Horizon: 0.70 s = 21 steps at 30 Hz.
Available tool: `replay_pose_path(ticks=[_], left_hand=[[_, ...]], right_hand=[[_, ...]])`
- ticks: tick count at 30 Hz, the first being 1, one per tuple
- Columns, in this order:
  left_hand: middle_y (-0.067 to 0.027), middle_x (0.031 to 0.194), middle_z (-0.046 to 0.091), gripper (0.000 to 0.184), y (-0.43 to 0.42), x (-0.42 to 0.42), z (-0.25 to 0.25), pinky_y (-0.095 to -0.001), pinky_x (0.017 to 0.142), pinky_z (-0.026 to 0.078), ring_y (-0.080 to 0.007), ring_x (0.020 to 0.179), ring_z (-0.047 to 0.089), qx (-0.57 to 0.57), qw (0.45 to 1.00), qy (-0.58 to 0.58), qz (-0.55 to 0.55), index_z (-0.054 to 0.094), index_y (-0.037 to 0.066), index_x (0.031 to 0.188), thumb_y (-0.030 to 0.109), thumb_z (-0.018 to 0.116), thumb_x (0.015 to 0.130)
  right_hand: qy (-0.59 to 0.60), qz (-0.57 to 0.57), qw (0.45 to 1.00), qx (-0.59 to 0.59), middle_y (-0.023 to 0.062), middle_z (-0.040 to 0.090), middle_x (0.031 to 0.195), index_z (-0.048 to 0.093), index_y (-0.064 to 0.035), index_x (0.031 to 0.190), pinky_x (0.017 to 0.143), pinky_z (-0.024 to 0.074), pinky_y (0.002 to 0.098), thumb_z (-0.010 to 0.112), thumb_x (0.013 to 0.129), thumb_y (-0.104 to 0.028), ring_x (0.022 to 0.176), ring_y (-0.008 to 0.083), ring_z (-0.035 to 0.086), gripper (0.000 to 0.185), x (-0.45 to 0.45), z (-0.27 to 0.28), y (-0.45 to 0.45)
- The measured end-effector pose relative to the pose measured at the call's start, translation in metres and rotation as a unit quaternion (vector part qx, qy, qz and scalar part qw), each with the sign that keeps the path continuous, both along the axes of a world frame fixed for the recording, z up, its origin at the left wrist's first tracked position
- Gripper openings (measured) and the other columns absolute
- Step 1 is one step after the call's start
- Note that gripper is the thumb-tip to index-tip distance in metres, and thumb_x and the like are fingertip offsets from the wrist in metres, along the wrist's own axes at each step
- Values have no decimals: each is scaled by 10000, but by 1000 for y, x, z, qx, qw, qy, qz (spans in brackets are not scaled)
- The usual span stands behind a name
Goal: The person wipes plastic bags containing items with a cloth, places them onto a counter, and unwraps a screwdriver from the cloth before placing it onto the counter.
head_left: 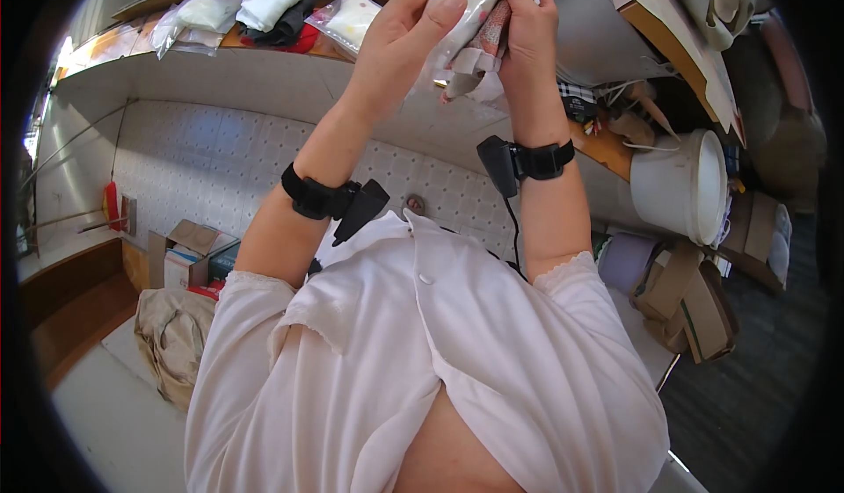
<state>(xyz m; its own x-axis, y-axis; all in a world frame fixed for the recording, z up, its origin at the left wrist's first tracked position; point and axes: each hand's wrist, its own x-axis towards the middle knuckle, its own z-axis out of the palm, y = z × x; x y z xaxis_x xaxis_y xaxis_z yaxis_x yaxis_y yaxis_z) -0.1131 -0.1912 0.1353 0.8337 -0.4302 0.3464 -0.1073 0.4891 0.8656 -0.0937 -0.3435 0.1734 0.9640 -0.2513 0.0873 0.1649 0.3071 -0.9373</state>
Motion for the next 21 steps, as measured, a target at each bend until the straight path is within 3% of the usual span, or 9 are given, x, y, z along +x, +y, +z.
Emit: replay_pose_path(ticks=[2,3,5,7,10,14,16,21], left_hand=[[-71,1397,595,480,-1,-17,-7,-301,1084,436,-138,1246,557,-68,974,-3,218,519,61,1512,174,602,1054],[-80,1307,620,401,7,-26,-22,-309,1049,457,-145,1190,578,-42,964,5,264,567,48,1417,176,623,1041],[-89,1328,633,454,8,-56,-49,-331,1072,425,-154,1234,563,48,977,89,188,550,28,1411,239,646,1020],[-89,1317,631,480,-4,-77,-53,-344,1056,442,-151,1244,556,113,979,165,-50,562,21,1374,268,715,993],[-65,1259,654,480,-28,-87,-47,-329,1020,473,-123,1194,582,102,964,202,-140,577,21,1321,281,774,968],[-37,1185,688,437,-34,-83,-35,-294,963,512,-90,1093,628,121,960,222,-123,608,22,1269,256,803,955],[-13,1117,715,399,-34,-82,-36,-258,910,528,-65,994,652,125,961,212,-127,636,19,1237,219,817,944],[-11,1091,719,362,-33,-89,-26,-257,890,536,-66,978,655,138,958,231,-97,651,21,1196,204,826,938]], right_hand=[[-15,-45,997,53,-25,566,591,636,-73,1116,331,344,263,681,1037,-223,362,83,445,175,5,19,-3],[-57,-34,997,49,-28,531,535,632,-83,1107,310,337,280,679,1037,-225,332,99,428,165,7,13,-12],[-51,-58,996,32,-30,528,531,627,-88,1103,314,345,281,677,1038,-228,333,104,433,162,12,21,-22],[-62,-72,995,6,-24,553,568,620,-99,1095,316,346,281,683,1033,-222,333,116,435,152,20,18,-28],[-91,-96,989,69,-12,582,624,619,-96,1095,314,335,288,697,1023,-202,344,113,442,150,35,9,-18],[-74,-109,991,10,5,618,687,624,-77,1141,332,355,285,720,1005,-157,370,113,472,185,32,5,-13],[-125,-158,976,-79,17,635,706,618,-53,1186,343,375,286,749,980,-119,387,117,497,253,37,2,-9],[-146,-159,973,-83,44,666,733,616,-36,1201,343,362,286,772,959,-94,398,121,523,293,28,2,-2]])
